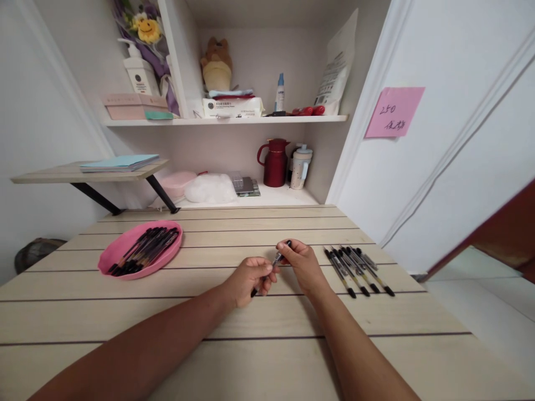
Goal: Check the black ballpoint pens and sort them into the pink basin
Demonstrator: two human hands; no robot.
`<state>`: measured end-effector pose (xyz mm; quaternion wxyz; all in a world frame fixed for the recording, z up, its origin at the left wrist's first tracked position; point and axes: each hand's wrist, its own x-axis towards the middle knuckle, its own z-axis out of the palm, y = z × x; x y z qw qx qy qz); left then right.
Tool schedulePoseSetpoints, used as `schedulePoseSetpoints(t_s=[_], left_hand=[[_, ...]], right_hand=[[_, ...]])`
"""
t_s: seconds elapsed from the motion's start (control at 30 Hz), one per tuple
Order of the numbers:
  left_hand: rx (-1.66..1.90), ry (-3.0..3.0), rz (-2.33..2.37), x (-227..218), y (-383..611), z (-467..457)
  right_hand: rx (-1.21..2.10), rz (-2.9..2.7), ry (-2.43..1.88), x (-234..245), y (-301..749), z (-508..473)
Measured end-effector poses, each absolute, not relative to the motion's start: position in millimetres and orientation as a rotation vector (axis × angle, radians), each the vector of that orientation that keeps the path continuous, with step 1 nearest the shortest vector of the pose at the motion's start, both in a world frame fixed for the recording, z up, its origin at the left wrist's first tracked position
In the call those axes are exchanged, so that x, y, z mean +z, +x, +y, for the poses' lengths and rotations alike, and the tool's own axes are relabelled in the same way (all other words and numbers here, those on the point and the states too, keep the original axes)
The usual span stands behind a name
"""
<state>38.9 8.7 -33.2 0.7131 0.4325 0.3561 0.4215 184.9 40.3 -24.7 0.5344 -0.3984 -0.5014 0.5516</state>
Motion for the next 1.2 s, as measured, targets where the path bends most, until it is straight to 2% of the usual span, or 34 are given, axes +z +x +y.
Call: schedulePoseSetpoints(t_s=[0.53,0.93,1.2], left_hand=[[1.123,1.363,1.212,-43,44,17],[1.066,1.298,1.126,-30,45,12],[0.932,1.157,0.985,-16,32,13]], right_hand=[[1.250,-1.061,-1.022,-23,171,38],[1.129,-1.136,-1.031,-26,173,39],[1.305,-1.044,-0.810,-26,185,42]])
